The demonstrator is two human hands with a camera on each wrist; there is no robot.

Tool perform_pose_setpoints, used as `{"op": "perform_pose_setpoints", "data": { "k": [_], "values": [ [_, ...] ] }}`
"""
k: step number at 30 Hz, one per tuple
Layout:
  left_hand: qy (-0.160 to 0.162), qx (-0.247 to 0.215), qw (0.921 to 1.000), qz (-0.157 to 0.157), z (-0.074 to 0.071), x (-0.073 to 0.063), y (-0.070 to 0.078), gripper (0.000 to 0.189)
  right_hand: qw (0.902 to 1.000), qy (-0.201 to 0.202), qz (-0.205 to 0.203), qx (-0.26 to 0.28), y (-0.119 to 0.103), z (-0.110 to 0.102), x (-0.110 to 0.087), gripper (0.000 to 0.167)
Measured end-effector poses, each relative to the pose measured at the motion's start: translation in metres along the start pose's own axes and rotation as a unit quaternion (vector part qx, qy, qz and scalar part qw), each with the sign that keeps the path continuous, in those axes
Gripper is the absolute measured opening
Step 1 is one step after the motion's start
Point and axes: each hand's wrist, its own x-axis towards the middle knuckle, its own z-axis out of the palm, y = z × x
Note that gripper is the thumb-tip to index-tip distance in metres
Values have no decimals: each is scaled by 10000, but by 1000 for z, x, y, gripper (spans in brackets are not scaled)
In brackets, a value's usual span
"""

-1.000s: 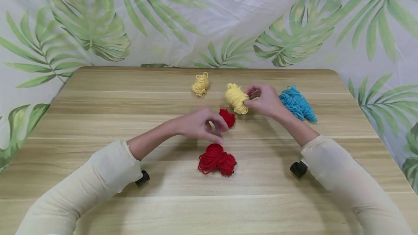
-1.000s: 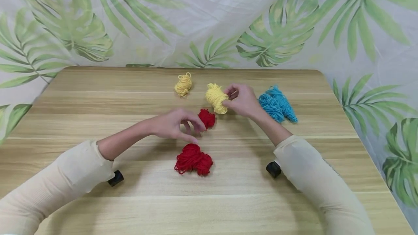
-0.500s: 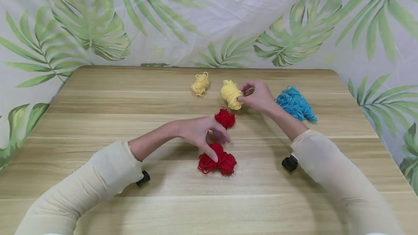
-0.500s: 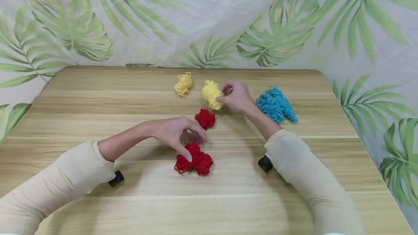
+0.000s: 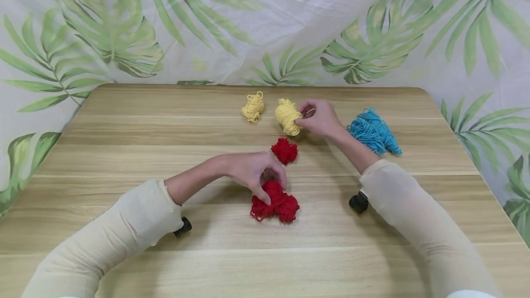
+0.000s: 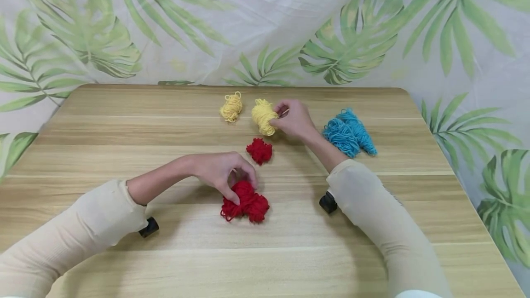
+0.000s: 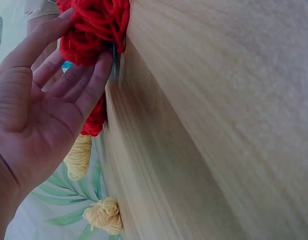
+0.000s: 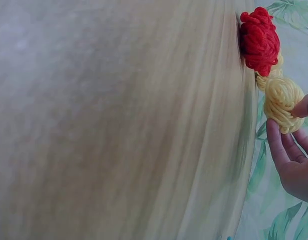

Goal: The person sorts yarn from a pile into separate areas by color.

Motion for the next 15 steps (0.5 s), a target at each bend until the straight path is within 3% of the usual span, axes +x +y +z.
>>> {"op": "perform_pose_setpoints", "data": {
  "k": [9,15],
  "values": [
    [35,-365,9990,-249,0,-2,1,29,9999,66,-128,30,0,5,5,27],
    [201,-601,9977,-249,-3,-4,2,28,9997,82,-218,0,0,7,8,25]
  ]
}}
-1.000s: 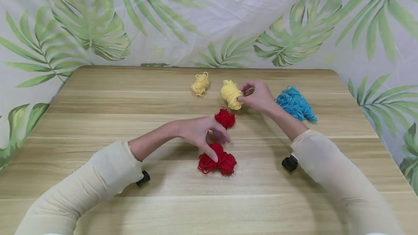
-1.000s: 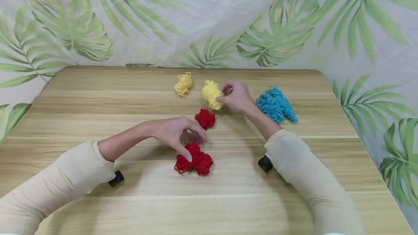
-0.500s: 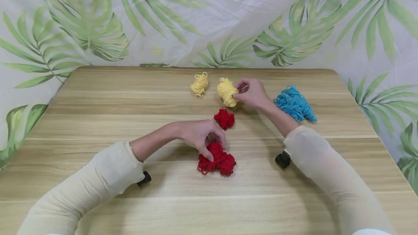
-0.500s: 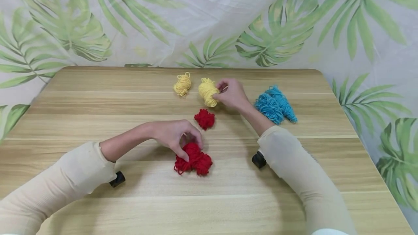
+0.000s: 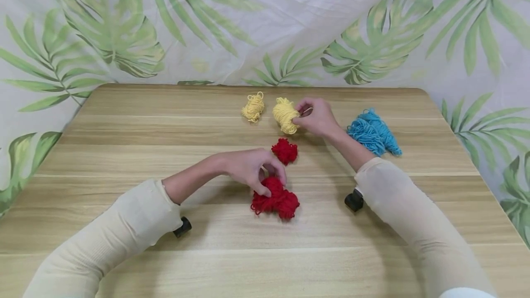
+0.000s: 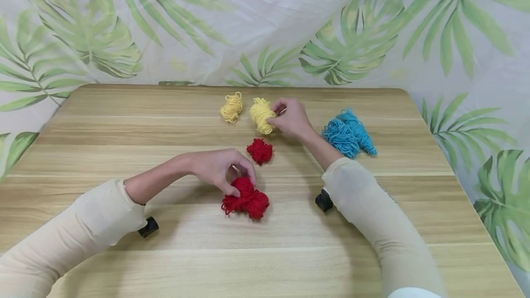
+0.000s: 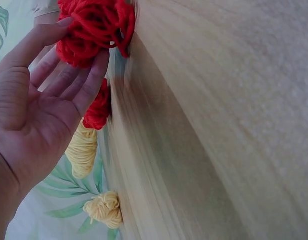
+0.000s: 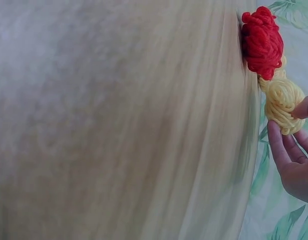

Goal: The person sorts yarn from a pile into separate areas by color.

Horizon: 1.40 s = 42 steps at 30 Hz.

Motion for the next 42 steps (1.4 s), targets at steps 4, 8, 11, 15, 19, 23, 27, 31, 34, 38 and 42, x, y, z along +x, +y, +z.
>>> {"op": "perform_pose_setpoints", "data": {
  "k": [4,8,11,15,19,23,27,31,34,38,42],
  "values": [
    [215,-84,9997,26,-2,-2,1,28,10000,23,-32,-6,0,2,2,26],
    [435,-129,9990,33,-4,-2,1,29,10000,27,-13,13,0,3,3,25],
    [596,-144,9981,23,-5,-3,1,28,10000,17,20,27,0,4,2,24],
    [814,-125,9966,2,-6,-4,1,27,10000,15,36,53,0,6,2,24],
    [964,-189,9952,23,-8,-7,2,26,10000,26,21,56,-2,7,2,24],
    [1108,-326,9933,88,-10,-9,1,26,10000,51,7,61,-2,9,4,23],
    [1287,-352,9910,113,-12,-13,1,27,9999,83,-63,127,-3,11,6,21],
    [1476,-282,9886,55,-15,-18,1,29,9998,100,-84,176,-3,14,10,20],
    [1609,-219,9867,82,-17,-21,0,29,9997,114,-70,194,-2,17,12,20],
    [1809,-139,9833,171,-20,-26,0,29,9997,148,-51,204,-1,21,15,19],
    [2024,-261,9788,161,-23,-33,2,30,9996,167,-11,213,-1,23,17,19]
  ]
}}
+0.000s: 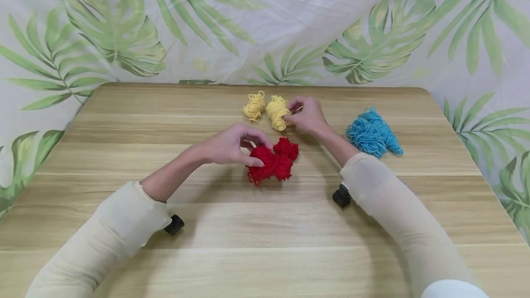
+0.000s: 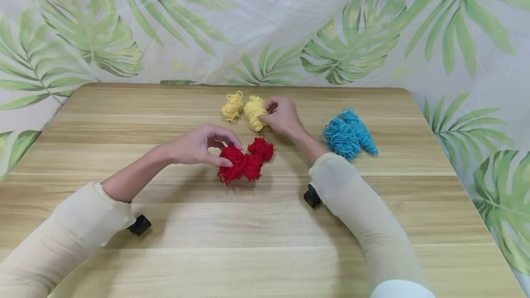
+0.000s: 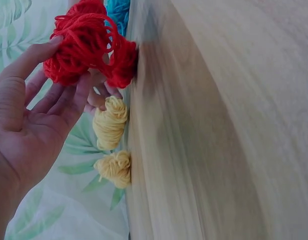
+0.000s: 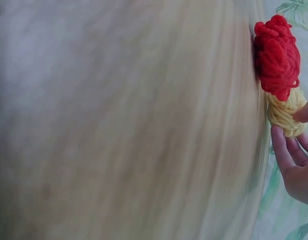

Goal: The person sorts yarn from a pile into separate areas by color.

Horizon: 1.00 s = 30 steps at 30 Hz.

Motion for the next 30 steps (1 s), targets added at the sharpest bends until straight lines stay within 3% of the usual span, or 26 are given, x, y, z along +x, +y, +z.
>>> {"op": "perform_pose_setpoints", "data": {
  "k": [14,23,30],
  "values": [
    [887,2,9956,-303,-28,-21,-7,32,9999,-71,124,-17,-2,7,4,21],
    [1498,52,9858,-751,-48,-39,-17,33,9999,-98,88,47,-2,6,5,19],
    [1761,243,9795,-946,-58,-51,-23,34,9999,-97,44,-11,0,5,4,20]
  ]
}}
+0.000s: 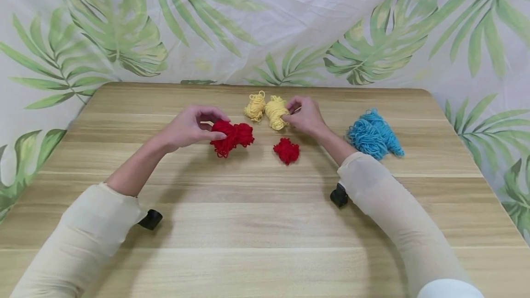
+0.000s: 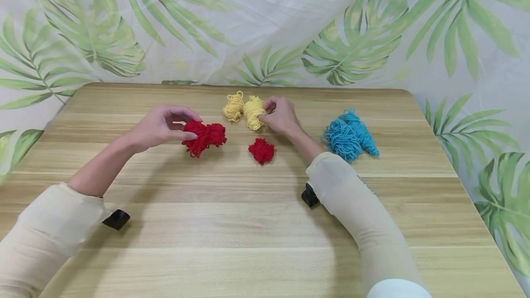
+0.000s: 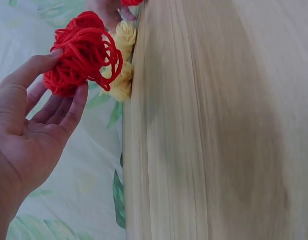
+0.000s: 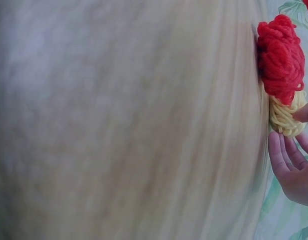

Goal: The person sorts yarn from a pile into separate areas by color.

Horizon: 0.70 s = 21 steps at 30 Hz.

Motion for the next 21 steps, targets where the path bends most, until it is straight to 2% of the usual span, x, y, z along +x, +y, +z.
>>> {"op": "perform_pose_setpoints", "data": {
  "k": [10,21],
  "values": [
    [314,212,9985,-387,-21,-14,-6,35,10000,-61,55,20,-2,0,-1,24],
    [660,374,9939,-800,-46,-28,-30,39,10000,-26,-67,-18,-3,1,-2,26]
  ]
}}
